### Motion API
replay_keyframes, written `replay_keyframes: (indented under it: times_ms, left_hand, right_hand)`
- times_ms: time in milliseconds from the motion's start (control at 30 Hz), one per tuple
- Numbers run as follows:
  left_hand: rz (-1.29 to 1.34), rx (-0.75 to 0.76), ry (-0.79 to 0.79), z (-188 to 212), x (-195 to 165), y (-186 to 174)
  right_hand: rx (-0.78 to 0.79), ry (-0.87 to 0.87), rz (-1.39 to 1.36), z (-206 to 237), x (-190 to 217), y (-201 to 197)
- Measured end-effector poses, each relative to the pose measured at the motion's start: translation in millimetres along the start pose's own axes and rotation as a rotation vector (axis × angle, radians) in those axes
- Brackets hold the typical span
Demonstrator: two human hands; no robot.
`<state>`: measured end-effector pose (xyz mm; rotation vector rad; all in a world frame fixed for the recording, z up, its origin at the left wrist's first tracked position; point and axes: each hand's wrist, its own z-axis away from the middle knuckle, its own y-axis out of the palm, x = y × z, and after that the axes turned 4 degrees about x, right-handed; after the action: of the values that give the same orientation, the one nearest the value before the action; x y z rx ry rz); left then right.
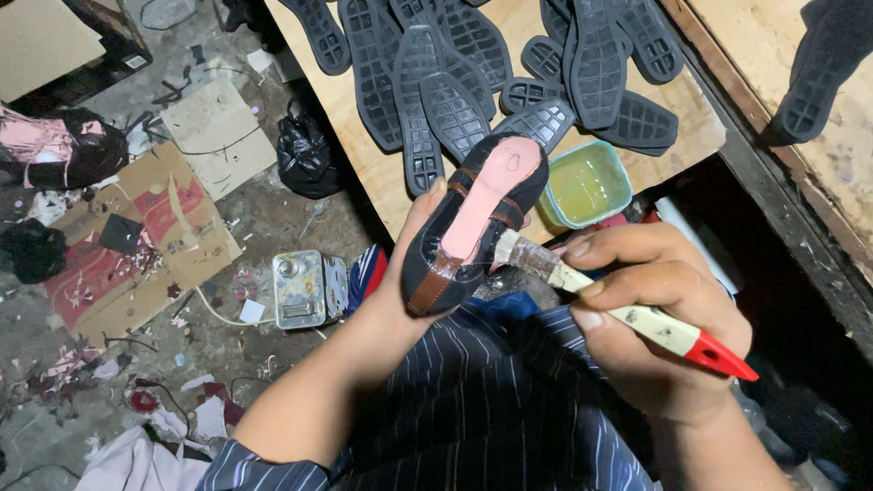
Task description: The person holds a shoe in one hand and uses a brush to apply glue from a small container onto the sole edge and upper of the shoe, rotating the shoe to coat different sections. Many rubber soles lie on the workbench around them as they continue brushing glue along the shoe.
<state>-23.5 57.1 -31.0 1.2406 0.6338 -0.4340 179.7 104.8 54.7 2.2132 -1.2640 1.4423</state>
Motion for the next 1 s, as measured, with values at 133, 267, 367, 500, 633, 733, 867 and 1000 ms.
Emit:
replay_keyframes:
  times_ms: [133,267,367,500,633,733,867,1000]
  left_hand:
    - [0.273,0.207,-0.056,-4,-2,-8]
    - [0.22,0.126,-0.078,-5,6,-15]
    - [0.307,0.136,-0.118,-4,10,-19]
    - [0.371,0.155,-0.146,-2,13,-24]
    - [0.392,0.181,-0.136,-2,15,-27]
    - [0.364,0.131,-0.143,-2,16,-27]
    - [0.406,0.265,-0.095,-1,12,-21]
    - [0.641,-0.043,-0.161,0,9,-12]
  right_hand:
    - [0.06,0.032,-0.094,2,-3,0]
    - [0.101,0.035,-0.124,3,-5,3]
    - [0.132,0.009,-0.073,1,-5,4]
    - [0.16,0.018,-0.054,-1,-4,4]
    - [0.181,0.019,-0.039,-2,-4,1]
    - [0.174,-0.018,-0.045,-2,-4,0]
    - [0.185,-0.012,-0.063,-2,-5,2]
    - [0.073,-0.056,0.001,3,-5,-2]
